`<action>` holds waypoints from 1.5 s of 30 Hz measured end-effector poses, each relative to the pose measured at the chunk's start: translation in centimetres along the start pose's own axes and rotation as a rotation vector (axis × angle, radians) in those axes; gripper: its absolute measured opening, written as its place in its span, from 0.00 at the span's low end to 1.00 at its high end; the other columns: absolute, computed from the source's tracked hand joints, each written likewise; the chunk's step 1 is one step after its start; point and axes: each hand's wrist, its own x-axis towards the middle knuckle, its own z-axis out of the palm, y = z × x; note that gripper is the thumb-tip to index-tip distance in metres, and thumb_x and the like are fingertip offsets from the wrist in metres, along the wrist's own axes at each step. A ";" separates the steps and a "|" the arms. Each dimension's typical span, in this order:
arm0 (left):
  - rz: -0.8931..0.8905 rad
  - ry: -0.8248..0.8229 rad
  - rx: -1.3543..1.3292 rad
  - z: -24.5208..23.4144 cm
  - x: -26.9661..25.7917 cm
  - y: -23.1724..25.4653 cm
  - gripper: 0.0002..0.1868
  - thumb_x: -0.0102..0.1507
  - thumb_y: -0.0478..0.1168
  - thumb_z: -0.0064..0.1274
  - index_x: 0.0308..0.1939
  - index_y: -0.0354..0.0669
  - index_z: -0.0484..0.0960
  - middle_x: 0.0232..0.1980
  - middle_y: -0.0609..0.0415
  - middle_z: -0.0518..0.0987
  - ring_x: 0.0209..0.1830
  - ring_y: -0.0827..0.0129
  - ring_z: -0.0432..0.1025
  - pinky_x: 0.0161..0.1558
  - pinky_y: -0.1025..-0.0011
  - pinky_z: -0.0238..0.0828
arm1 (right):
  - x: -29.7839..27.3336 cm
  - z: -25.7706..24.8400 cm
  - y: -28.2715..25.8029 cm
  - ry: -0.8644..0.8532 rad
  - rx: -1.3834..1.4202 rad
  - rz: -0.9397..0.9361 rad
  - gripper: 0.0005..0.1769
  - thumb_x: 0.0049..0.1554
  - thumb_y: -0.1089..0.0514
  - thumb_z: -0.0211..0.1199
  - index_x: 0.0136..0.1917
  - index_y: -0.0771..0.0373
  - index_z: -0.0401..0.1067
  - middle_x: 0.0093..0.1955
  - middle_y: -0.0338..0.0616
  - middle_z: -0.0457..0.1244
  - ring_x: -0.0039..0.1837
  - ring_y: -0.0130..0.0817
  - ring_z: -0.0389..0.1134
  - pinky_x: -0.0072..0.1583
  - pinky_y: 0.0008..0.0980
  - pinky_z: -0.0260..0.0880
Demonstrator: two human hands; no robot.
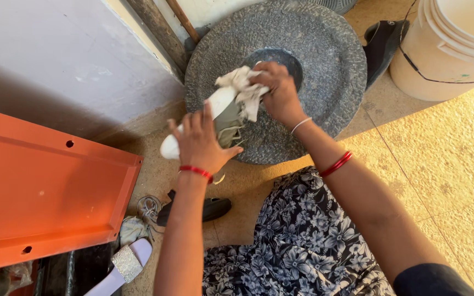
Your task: The person wipes a light-colored sneaker with a white cloth, then places it in a shoe rack. They then pick up a dark sandal and wipe it with the same cloth before placing it in the rack.
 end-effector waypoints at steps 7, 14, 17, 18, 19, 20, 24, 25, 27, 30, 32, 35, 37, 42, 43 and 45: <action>-0.040 0.173 0.004 2.1 1.9 0.0 0.51 0.52 0.69 0.65 0.72 0.52 0.65 0.67 0.52 0.73 0.68 0.54 0.66 0.72 0.45 0.49 | -1.0 1.7 -8.8 -0.080 -0.033 -0.412 0.25 0.42 0.59 0.74 0.56 0.54 0.80 0.67 0.44 0.65 0.73 0.50 0.59 0.73 0.50 0.61; -0.020 0.234 -0.162 2.6 1.5 -0.4 0.61 0.45 0.61 0.72 0.75 0.43 0.57 0.59 0.45 0.73 0.58 0.50 0.69 0.67 0.46 0.51 | 0.3 2.6 -4.1 0.055 -0.170 -0.389 0.25 0.48 0.62 0.72 0.60 0.59 0.77 0.69 0.49 0.64 0.74 0.51 0.62 0.72 0.47 0.66; -0.022 0.265 -0.159 2.2 1.7 0.5 0.66 0.40 0.56 0.76 0.74 0.39 0.54 0.56 0.43 0.73 0.59 0.49 0.68 0.67 0.47 0.50 | 1.1 1.2 -0.3 0.156 -0.096 -0.045 0.18 0.48 0.63 0.71 0.54 0.60 0.77 0.61 0.47 0.68 0.62 0.48 0.71 0.62 0.41 0.73; -0.012 0.273 -0.146 2.2 1.5 0.7 0.67 0.39 0.55 0.78 0.73 0.38 0.53 0.56 0.42 0.73 0.59 0.48 0.68 0.67 0.47 0.50 | 1.1 0.9 0.5 0.131 -0.051 0.028 0.17 0.49 0.65 0.70 0.54 0.61 0.77 0.60 0.46 0.69 0.61 0.47 0.72 0.62 0.40 0.74; -0.012 0.269 -0.132 2.3 1.5 0.8 0.67 0.39 0.55 0.77 0.73 0.38 0.54 0.56 0.42 0.73 0.58 0.49 0.68 0.66 0.47 0.50 | 1.2 0.6 1.2 0.109 -0.007 0.100 0.16 0.50 0.67 0.68 0.54 0.61 0.78 0.59 0.46 0.69 0.60 0.46 0.73 0.62 0.39 0.74; -0.012 0.265 -0.118 2.3 1.4 0.9 0.66 0.40 0.54 0.77 0.73 0.37 0.54 0.56 0.43 0.73 0.58 0.49 0.68 0.66 0.48 0.50 | 1.2 0.5 1.3 0.086 0.037 0.173 0.16 0.52 0.70 0.66 0.54 0.62 0.78 0.58 0.45 0.70 0.60 0.45 0.74 0.62 0.38 0.75; -0.037 0.274 -0.102 2.7 1.8 0.4 0.65 0.42 0.54 0.75 0.74 0.35 0.53 0.56 0.44 0.73 0.57 0.52 0.68 0.65 0.49 0.52 | 2.2 2.4 -1.6 0.180 -0.091 0.064 0.14 0.52 0.69 0.67 0.52 0.60 0.80 0.59 0.44 0.70 0.61 0.45 0.71 0.63 0.37 0.72; -0.049 0.268 -0.093 3.1 1.8 0.2 0.64 0.44 0.56 0.75 0.74 0.35 0.54 0.55 0.44 0.73 0.57 0.51 0.68 0.65 0.48 0.52 | 1.8 3.5 -3.4 0.207 -0.072 0.046 0.11 0.58 0.67 0.69 0.54 0.59 0.79 0.60 0.44 0.69 0.63 0.44 0.69 0.65 0.37 0.71; -0.069 0.258 -0.076 3.8 1.9 0.0 0.63 0.46 0.60 0.74 0.73 0.34 0.54 0.55 0.44 0.73 0.57 0.50 0.68 0.66 0.48 0.53 | 1.1 4.6 -6.6 0.031 0.056 -0.165 0.19 0.37 0.64 0.70 0.46 0.61 0.80 0.56 0.48 0.66 0.64 0.50 0.66 0.64 0.45 0.68; -0.032 0.350 -0.118 4.1 1.7 -0.7 0.52 0.55 0.61 0.71 0.71 0.41 0.59 0.57 0.49 0.74 0.60 0.58 0.70 0.71 0.48 0.52 | 1.0 5.0 -9.9 -0.019 -0.056 -0.433 0.16 0.44 0.61 0.73 0.48 0.61 0.79 0.60 0.43 0.65 0.69 0.46 0.63 0.71 0.48 0.68; -0.013 0.390 -0.155 4.0 1.7 -1.0 0.59 0.46 0.62 0.74 0.70 0.41 0.58 0.56 0.45 0.74 0.58 0.55 0.70 0.66 0.48 0.53 | 1.8 4.3 -9.7 0.009 -0.131 -0.586 0.16 0.45 0.59 0.73 0.50 0.58 0.79 0.61 0.44 0.64 0.69 0.49 0.61 0.71 0.48 0.67; 0.003 0.400 -0.187 4.2 0.9 -0.7 0.62 0.44 0.59 0.74 0.73 0.41 0.56 0.55 0.45 0.74 0.57 0.53 0.70 0.66 0.49 0.54 | 2.2 2.5 -5.9 -0.072 -0.197 -0.514 0.12 0.47 0.61 0.72 0.46 0.59 0.79 0.60 0.48 0.65 0.68 0.50 0.63 0.68 0.46 0.70; 0.002 0.392 -0.194 3.9 0.9 -0.5 0.63 0.44 0.56 0.75 0.75 0.41 0.55 0.55 0.46 0.74 0.56 0.53 0.71 0.66 0.49 0.54 | 2.5 1.7 -2.6 0.102 -0.129 -0.353 0.10 0.54 0.65 0.70 0.51 0.61 0.79 0.60 0.45 0.67 0.65 0.44 0.68 0.65 0.40 0.74; 0.006 0.402 -0.199 3.1 1.1 0.2 0.64 0.43 0.54 0.76 0.74 0.41 0.53 0.55 0.45 0.74 0.56 0.52 0.70 0.66 0.48 0.53 | 1.0 0.0 3.3 0.030 -0.173 0.264 0.07 0.55 0.68 0.66 0.49 0.66 0.78 0.49 0.52 0.69 0.54 0.49 0.72 0.56 0.40 0.73; -0.001 0.389 -0.207 2.9 1.0 0.0 0.65 0.43 0.54 0.76 0.75 0.41 0.53 0.55 0.45 0.74 0.56 0.52 0.70 0.66 0.48 0.53 | 0.7 0.2 3.6 0.087 -0.099 0.242 0.10 0.54 0.70 0.65 0.51 0.65 0.78 0.51 0.51 0.69 0.54 0.48 0.73 0.57 0.38 0.73; -0.022 0.366 -0.221 2.8 0.8 -0.2 0.65 0.42 0.53 0.76 0.75 0.40 0.52 0.56 0.45 0.74 0.57 0.52 0.70 0.65 0.47 0.53 | 0.4 0.7 3.3 0.197 0.056 0.195 0.17 0.52 0.73 0.61 0.54 0.64 0.77 0.57 0.48 0.71 0.56 0.44 0.75 0.59 0.35 0.75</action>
